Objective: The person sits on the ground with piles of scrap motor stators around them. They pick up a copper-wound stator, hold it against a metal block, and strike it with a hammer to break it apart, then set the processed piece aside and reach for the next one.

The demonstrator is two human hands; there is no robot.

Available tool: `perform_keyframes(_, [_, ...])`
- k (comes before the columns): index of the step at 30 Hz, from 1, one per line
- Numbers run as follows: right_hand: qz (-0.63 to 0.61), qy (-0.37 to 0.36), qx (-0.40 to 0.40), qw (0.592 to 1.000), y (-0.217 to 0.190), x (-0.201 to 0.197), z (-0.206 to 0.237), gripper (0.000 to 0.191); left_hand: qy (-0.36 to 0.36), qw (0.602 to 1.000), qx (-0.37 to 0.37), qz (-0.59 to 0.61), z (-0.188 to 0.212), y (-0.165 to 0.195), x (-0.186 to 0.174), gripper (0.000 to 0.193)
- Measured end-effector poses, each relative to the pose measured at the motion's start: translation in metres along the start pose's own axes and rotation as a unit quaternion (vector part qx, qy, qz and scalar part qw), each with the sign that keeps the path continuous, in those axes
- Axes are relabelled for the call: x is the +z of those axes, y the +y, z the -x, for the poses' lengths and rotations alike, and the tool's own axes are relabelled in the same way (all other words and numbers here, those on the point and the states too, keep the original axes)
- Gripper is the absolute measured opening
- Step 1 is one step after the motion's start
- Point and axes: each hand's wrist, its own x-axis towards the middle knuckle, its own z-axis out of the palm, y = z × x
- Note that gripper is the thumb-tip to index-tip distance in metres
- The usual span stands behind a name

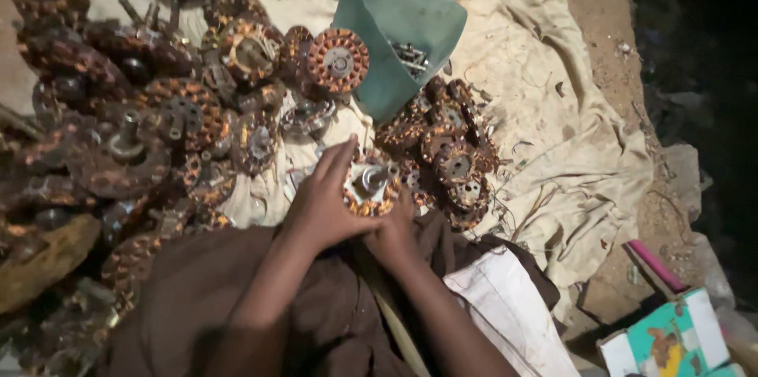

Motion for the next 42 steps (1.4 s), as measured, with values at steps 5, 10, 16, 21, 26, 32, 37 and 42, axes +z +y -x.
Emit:
perform_keyframes(5, [-0.054, 0.079, 0.018, 0.995, 0.008, 0.015, -0.030, 0.064, 0.030, 0.998, -0.045, -0.028, -0.003, 0.001, 0.003, 0.129])
perform_keyframes(10, [-0.123, 0.010, 0.058, 0.991, 0.002, -0.001, -0.025, 0.062, 0.046, 0.998, -0.024, -0.041, -0.005, 0.004, -0.002, 0.118])
perform_keyframes(16, [-0.036, -0.106, 0.116, 0.987, -0.018, -0.021, 0.037, 0.054, 0.034, 0.997, -0.015, -0.064, -0.008, 0.010, -0.008, 0.120])
perform_keyframes(21, [0.110, -0.355, 0.137, 0.918, -0.019, 0.008, 0.036, 0.078, -0.004, 0.997, -0.062, -0.045, -0.010, 0.014, -0.010, 0.118])
perform_keyframes(26, [0.100, -0.453, 0.176, 0.868, 0.003, 0.008, 0.032, 0.069, -0.001, 0.997, -0.071, -0.021, -0.011, 0.017, -0.012, 0.117])
perform_keyframes(32, [-0.309, -0.325, 0.172, 0.877, 0.067, -0.079, 0.067, 0.071, -0.021, 0.993, -0.114, -0.021, -0.014, 0.019, -0.015, 0.112])
perform_keyframes(37, [-0.676, -0.172, 0.336, 0.633, 0.093, -0.114, 0.105, 0.072, -0.013, 0.995, -0.091, -0.023, -0.014, 0.022, -0.016, 0.111])
perform_keyframes(42, [-0.856, -0.091, 0.292, 0.416, 0.063, -0.142, 0.101, 0.053, -0.001, 0.997, -0.070, -0.022, -0.014, 0.022, -0.017, 0.125])
